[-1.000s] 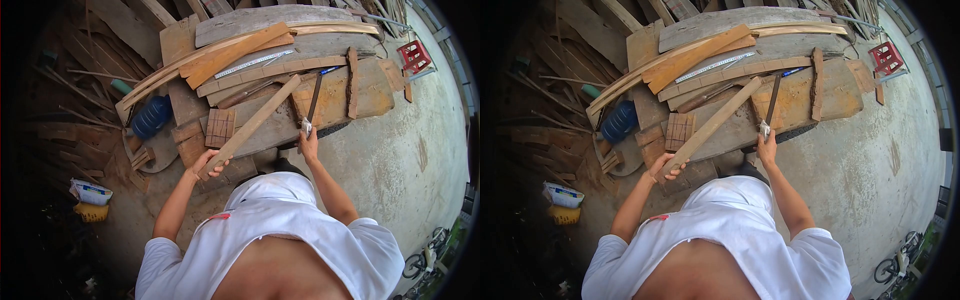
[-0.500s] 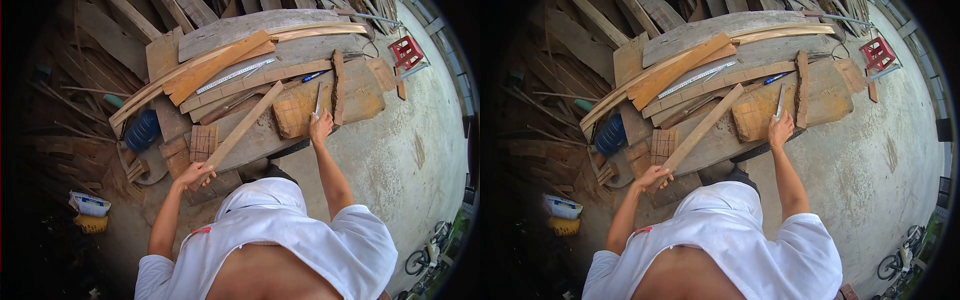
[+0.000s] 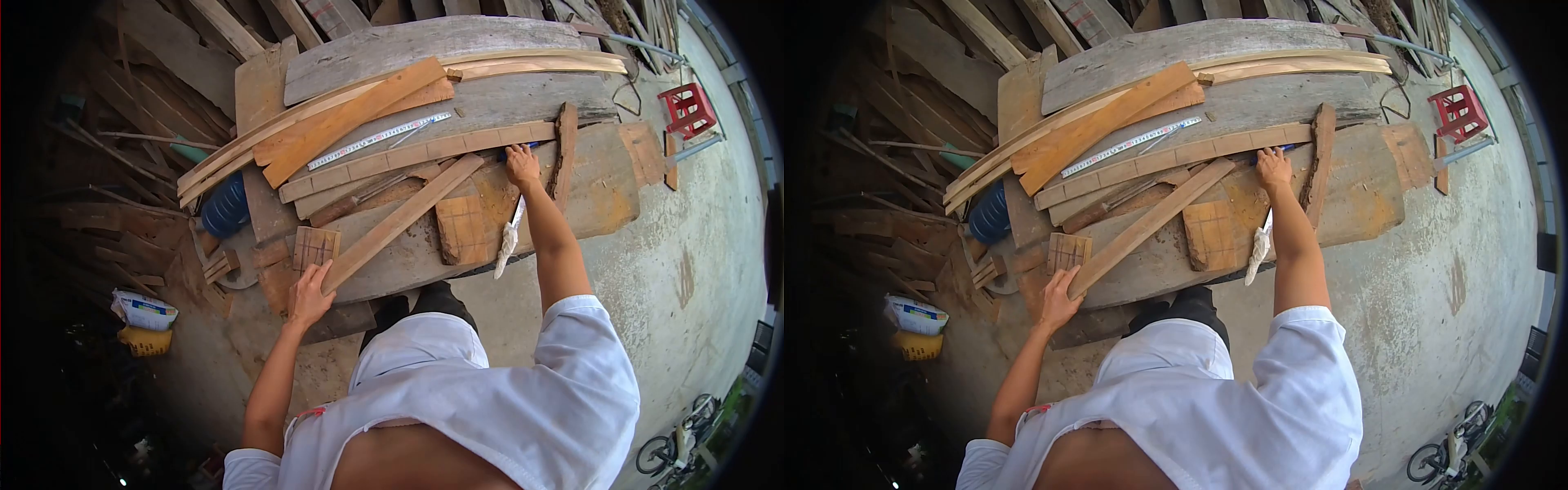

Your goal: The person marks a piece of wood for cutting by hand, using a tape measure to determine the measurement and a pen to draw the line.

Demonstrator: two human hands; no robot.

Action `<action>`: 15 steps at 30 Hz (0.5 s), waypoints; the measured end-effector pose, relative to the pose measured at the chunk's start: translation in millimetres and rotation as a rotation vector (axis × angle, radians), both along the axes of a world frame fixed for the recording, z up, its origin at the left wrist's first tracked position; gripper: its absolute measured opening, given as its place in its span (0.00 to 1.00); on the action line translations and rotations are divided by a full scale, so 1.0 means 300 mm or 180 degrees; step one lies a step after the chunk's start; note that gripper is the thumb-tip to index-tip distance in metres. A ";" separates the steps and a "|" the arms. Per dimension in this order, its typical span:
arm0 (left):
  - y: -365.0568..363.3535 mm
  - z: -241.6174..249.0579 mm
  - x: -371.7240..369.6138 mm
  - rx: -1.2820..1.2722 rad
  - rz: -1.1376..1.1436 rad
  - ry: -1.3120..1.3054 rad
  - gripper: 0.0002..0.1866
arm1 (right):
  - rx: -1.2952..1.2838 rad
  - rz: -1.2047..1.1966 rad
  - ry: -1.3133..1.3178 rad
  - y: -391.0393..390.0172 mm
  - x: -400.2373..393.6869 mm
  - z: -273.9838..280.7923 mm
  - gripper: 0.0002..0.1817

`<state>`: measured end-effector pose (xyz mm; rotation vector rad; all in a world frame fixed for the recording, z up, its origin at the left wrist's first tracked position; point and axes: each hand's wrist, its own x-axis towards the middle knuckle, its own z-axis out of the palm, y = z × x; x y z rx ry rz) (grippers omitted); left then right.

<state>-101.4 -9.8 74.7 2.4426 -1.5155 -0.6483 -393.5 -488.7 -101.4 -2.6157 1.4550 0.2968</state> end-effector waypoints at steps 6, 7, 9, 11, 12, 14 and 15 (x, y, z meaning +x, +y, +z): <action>0.036 -0.008 -0.055 0.0023 0.0162 0.0044 0.39 | -0.0484 0.0585 0.0340 -0.045 0.003 -0.010 0.14; 0.026 -0.007 -0.053 0.0019 0.0216 0.0034 0.39 | -0.0491 0.0637 0.0326 -0.048 0.028 -0.001 0.14; 0.026 0.001 -0.050 0.0057 0.0161 -0.0046 0.39 | -0.0092 0.0360 0.0123 -0.029 0.099 0.026 0.13; 0.022 -0.012 -0.041 0.0075 0.0142 -0.0086 0.39 | -0.0304 0.0654 -0.0898 0.040 0.220 0.151 0.11; 0.007 -0.017 -0.028 0.0062 0.0076 -0.0130 0.39 | -0.0324 0.0732 -0.1431 0.058 0.290 0.195 0.09; -0.081 -0.007 -0.017 -0.0055 -0.0118 -0.0232 0.40 | 0.0123 0.1331 -0.2359 0.059 0.490 0.155 0.15; -0.129 -0.004 -0.026 -0.0165 -0.0311 -0.0289 0.40 | 0.0028 0.1618 -0.2205 0.048 0.547 0.099 0.15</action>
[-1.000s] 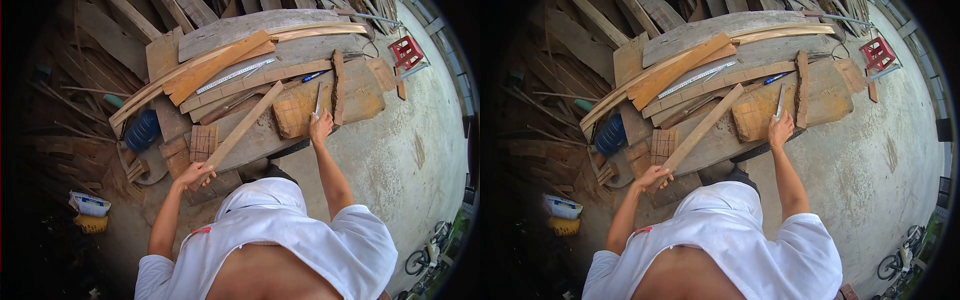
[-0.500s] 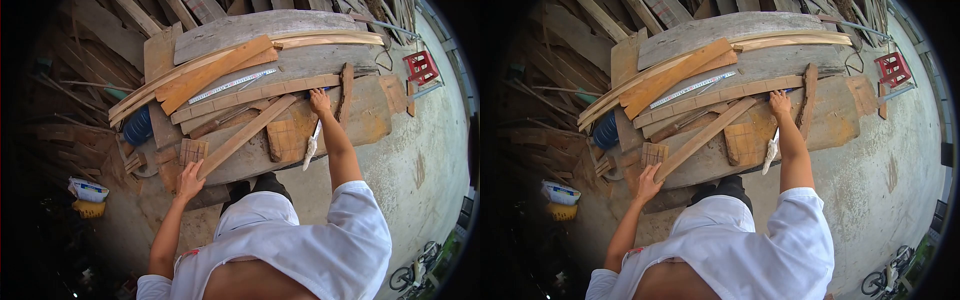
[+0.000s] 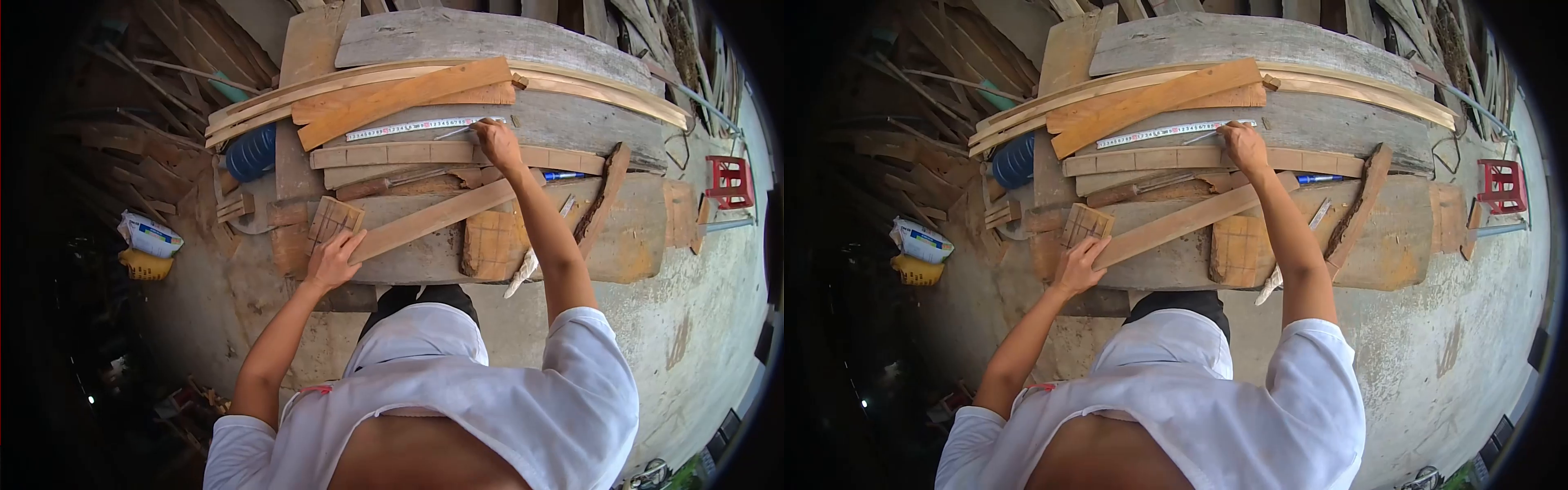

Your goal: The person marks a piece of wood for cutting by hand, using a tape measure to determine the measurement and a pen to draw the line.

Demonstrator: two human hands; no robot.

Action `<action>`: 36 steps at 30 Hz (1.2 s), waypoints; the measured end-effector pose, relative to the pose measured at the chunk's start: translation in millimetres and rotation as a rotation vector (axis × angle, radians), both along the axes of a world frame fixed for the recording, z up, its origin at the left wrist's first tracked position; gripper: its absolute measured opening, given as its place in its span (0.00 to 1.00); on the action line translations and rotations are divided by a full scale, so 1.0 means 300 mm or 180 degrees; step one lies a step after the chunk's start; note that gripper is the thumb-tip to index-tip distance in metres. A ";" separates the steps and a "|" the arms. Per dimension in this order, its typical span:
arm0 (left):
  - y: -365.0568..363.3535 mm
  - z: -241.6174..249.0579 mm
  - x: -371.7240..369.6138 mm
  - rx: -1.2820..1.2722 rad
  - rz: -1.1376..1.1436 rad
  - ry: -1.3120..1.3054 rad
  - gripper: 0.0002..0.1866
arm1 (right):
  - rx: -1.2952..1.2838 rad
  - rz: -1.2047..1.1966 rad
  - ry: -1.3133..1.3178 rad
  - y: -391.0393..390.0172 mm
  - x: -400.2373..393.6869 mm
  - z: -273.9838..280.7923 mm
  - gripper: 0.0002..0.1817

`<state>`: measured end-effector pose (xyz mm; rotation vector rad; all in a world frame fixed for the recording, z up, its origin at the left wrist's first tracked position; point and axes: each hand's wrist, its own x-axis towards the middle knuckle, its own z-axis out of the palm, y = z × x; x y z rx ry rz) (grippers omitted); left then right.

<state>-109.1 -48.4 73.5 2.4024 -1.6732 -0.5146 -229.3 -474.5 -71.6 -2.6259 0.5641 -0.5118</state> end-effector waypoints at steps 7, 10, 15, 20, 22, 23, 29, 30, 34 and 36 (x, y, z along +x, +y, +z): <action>-0.241 -0.053 -0.027 -0.0052 -0.0562 -0.0085 0.40 | -0.0637 0.0471 0.0471 -0.032 0.119 -0.017 0.10; -0.262 -0.134 -0.018 -0.0040 -0.0409 -0.0121 0.42 | 0.0108 0.0116 0.0210 -0.038 0.108 -0.036 0.09; -0.228 -0.212 0.002 0.0321 0.0013 0.0267 0.38 | 0.0839 -0.0152 0.0138 0.035 0.042 0.040 0.14; -0.261 -0.201 0.030 0.0620 0.0214 0.0636 0.33 | 0.0672 0.0405 0.0431 0.145 -0.029 0.077 0.35; -0.273 -0.212 0.042 0.0660 0.0158 0.0559 0.31 | 0.0730 0.0361 0.0559 0.144 -0.038 0.055 0.35; -0.277 -0.223 0.052 0.0793 0.0234 0.0699 0.29 | 0.0549 0.0268 0.0482 0.144 -0.037 0.026 0.34; -0.268 -0.166 0.118 0.1395 0.0534 0.2417 0.27 | 0.1000 0.0220 0.0583 0.230 -0.082 0.176 0.26; -0.252 -0.120 0.127 0.1395 0.0535 0.2435 0.27 | 0.1000 0.0223 0.0601 0.237 -0.091 0.196 0.26; -0.124 -0.006 0.184 0.1835 0.1249 0.3396 0.24 | 0.1549 0.0727 0.1541 0.276 -0.138 0.268 0.33; -0.051 0.006 0.216 0.1850 0.1437 0.3557 0.24 | 0.1956 0.1179 0.1720 0.317 -0.142 0.325 0.33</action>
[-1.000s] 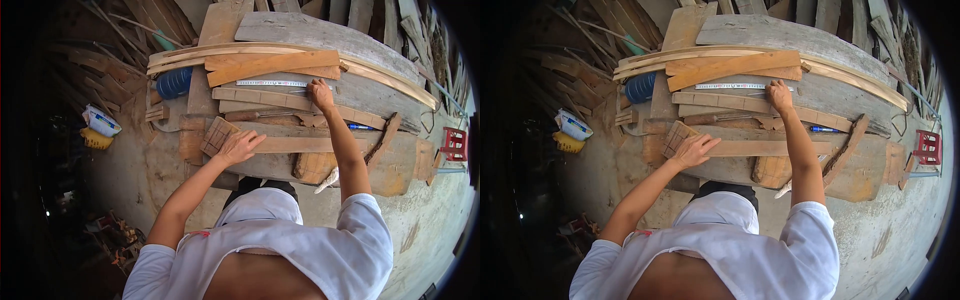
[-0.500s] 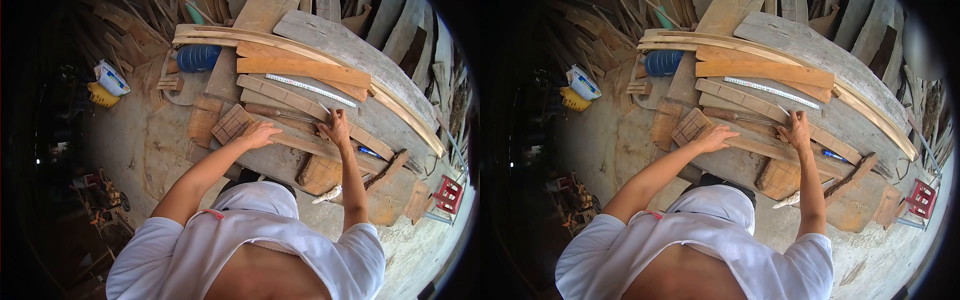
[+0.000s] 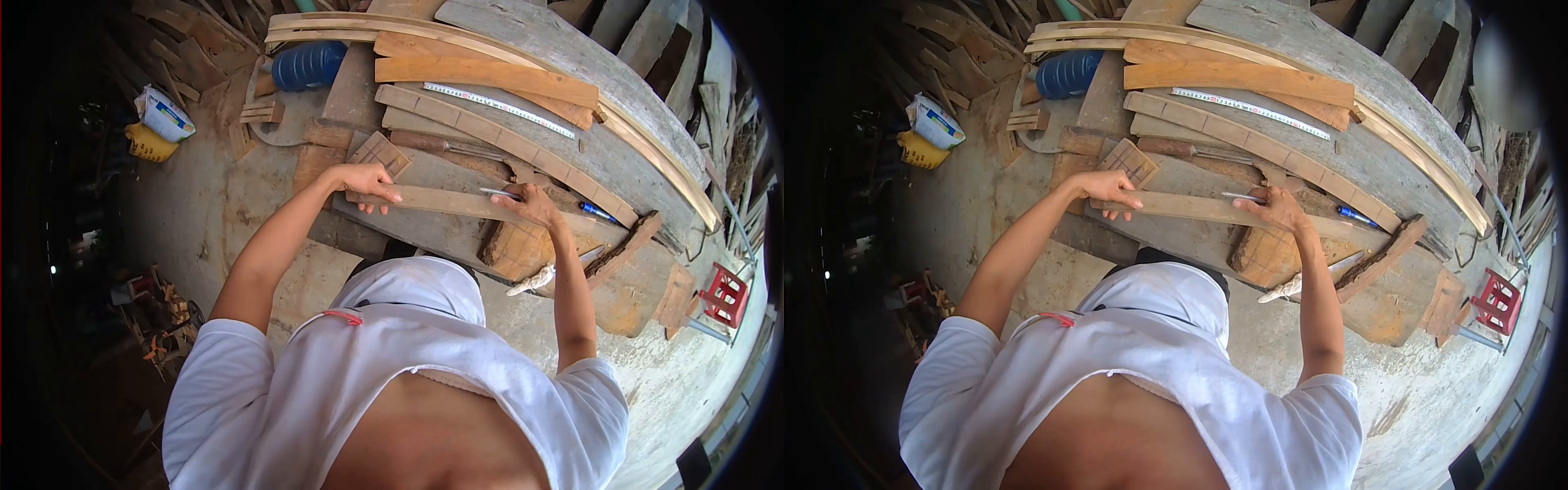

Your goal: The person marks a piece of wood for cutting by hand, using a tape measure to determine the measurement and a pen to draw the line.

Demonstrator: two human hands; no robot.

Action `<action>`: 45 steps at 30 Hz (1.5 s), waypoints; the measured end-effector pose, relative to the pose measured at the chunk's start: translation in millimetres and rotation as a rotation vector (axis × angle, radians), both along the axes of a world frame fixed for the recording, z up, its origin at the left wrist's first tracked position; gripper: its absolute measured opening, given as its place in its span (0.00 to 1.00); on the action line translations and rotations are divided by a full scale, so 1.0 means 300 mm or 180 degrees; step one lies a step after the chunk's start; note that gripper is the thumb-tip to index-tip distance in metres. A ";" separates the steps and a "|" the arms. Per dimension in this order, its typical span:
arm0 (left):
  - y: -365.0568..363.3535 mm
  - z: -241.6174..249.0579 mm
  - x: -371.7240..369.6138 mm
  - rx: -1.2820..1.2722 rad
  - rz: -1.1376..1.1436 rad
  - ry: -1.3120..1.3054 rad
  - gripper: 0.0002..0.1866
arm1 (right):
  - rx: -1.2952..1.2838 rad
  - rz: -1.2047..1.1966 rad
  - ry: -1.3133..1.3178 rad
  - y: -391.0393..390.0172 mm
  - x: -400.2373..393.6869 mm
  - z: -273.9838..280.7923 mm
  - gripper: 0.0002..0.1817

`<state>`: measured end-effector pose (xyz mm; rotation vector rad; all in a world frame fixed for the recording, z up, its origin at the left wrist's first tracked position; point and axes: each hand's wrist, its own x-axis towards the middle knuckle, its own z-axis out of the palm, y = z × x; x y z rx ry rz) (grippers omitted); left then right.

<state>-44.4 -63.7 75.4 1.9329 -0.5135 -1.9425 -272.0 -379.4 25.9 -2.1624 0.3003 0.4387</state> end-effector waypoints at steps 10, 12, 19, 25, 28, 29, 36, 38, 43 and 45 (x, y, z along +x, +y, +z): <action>0.245 -0.029 0.128 -0.1359 -0.1022 -0.4461 0.27 | -0.1551 -0.0150 -0.1749 0.455 0.020 0.035 0.11; 0.296 -0.111 0.111 -0.1247 -0.0751 -0.4410 0.37 | -0.1879 -0.0495 -0.1557 0.547 -0.001 0.009 0.15; 0.486 -0.277 0.177 -0.1060 0.2190 -0.2104 0.32 | -0.1337 -0.0948 -0.0699 0.662 -0.061 -0.057 0.42; 0.423 -0.348 0.198 -0.1232 0.2943 -0.1526 0.27 | -0.1515 -0.1166 -0.0372 0.665 -0.032 -0.124 0.37; 0.421 -0.367 0.157 -0.1369 0.2892 -0.1453 0.23 | -0.1763 -0.1181 -0.0338 0.644 -0.066 -0.082 0.35; 0.425 -0.376 0.131 -0.1404 0.2972 -0.1451 0.22 | -0.1840 -0.1009 -0.0279 0.630 -0.084 -0.068 0.32; 0.426 -0.354 0.090 -0.1181 0.3046 -0.1691 0.21 | -0.1149 -0.2002 0.0532 0.384 0.100 -0.138 0.15; 0.414 -0.338 0.083 -0.1251 0.2978 -0.1917 0.21 | -0.1751 -0.1838 -0.0846 0.280 0.227 -0.185 0.11; 0.385 -0.315 0.033 -0.0556 0.2712 -0.2929 0.21 | -0.2650 -0.1005 -0.1580 0.049 0.517 -0.265 0.13; 0.376 -0.338 0.008 -0.0522 0.2899 -0.3096 0.21 | -0.2526 -0.1045 -0.1473 -0.013 0.575 -0.318 0.14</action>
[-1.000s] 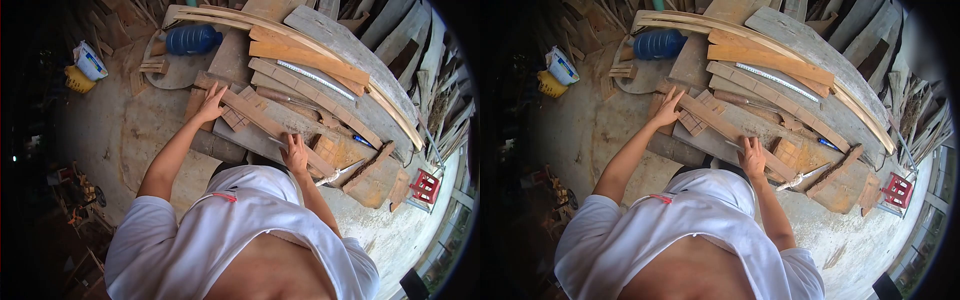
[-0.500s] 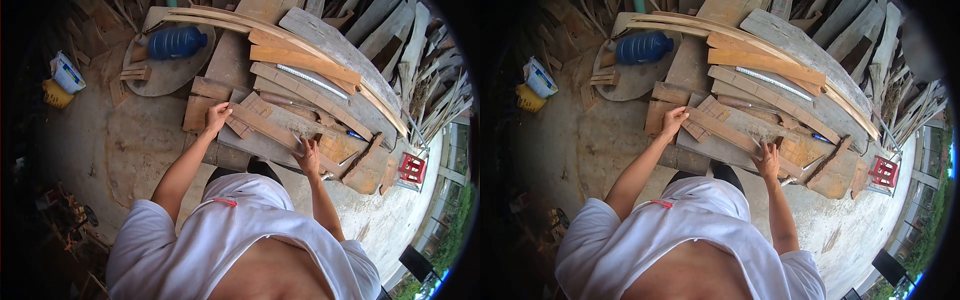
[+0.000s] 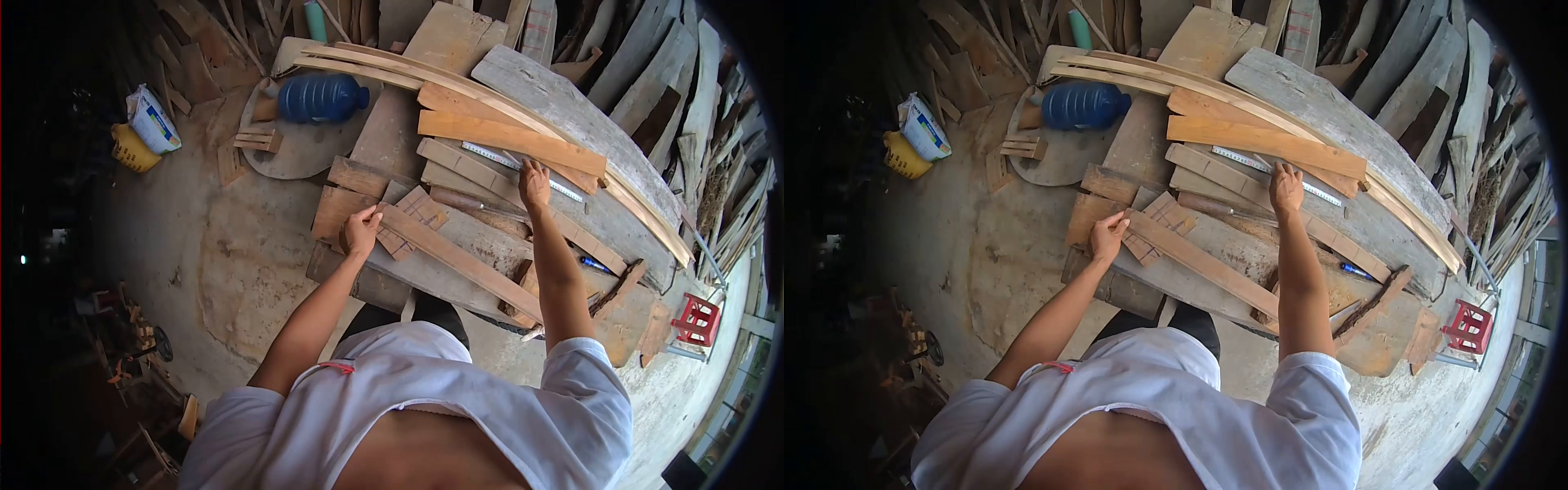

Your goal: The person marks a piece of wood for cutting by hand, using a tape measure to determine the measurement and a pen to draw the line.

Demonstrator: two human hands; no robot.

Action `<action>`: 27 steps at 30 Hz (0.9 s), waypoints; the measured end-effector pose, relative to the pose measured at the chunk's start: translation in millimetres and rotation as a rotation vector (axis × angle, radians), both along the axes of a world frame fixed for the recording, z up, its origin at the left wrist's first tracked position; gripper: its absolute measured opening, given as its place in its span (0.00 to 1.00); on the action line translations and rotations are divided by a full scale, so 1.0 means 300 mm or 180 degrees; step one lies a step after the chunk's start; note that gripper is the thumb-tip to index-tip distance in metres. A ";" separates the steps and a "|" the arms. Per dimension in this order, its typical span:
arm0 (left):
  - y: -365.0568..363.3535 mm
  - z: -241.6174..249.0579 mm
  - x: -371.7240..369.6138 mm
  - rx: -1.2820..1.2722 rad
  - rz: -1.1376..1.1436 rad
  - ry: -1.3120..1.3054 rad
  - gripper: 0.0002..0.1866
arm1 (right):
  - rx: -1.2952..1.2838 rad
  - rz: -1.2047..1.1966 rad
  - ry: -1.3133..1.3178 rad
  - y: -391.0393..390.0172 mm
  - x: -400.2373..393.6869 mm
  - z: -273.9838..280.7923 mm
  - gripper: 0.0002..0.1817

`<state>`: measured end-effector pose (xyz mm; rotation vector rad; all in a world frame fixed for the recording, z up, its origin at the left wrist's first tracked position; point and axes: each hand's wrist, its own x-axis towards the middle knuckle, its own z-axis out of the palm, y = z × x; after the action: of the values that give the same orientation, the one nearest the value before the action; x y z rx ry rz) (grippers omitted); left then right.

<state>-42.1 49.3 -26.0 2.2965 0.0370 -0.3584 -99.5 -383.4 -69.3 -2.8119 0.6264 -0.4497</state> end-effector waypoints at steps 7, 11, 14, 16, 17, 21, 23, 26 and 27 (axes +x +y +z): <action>-0.020 0.032 -0.016 0.0199 0.0266 0.0063 0.18 | 0.0102 0.0104 0.0334 -0.054 -0.024 -0.012 0.14; -0.019 0.043 -0.017 -0.0013 0.0203 0.0039 0.18 | -0.0064 0.0199 0.0208 -0.056 -0.114 0.066 0.04; 0.007 -0.045 -0.006 -0.0096 0.0203 -0.0122 0.17 | 0.0016 0.0278 -0.0029 0.078 -0.220 0.247 0.05; 0.015 -0.088 -0.013 -0.0288 0.0384 -0.0089 0.15 | 0.0238 0.0428 -0.0147 0.213 -0.306 0.303 0.08; 0.017 -0.103 -0.016 -0.0472 0.0581 -0.0072 0.14 | 0.0344 0.0536 -0.0086 0.289 -0.341 0.311 0.10; 0.026 -0.135 -0.010 -0.0639 0.0426 -0.0090 0.13 | 0.0910 0.0894 0.0425 0.598 -0.394 0.270 0.09; 0.023 -0.131 -0.016 -0.0875 0.0382 -0.0407 0.10 | 0.0881 0.0958 0.0466 0.707 -0.377 0.220 0.08; 0.032 -0.127 -0.006 -0.1243 0.0535 -0.0087 0.10 | 0.0575 0.0821 0.0674 0.775 -0.332 0.251 0.07; 0.045 -0.134 0.006 -0.1251 0.0486 -0.0063 0.10 | 0.0574 0.0766 0.0684 0.784 -0.328 0.259 0.07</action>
<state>-40.2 62.6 -66.1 1.8949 0.1205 -0.2394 -197.7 -148.1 8.4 -2.7335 0.3394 -0.0439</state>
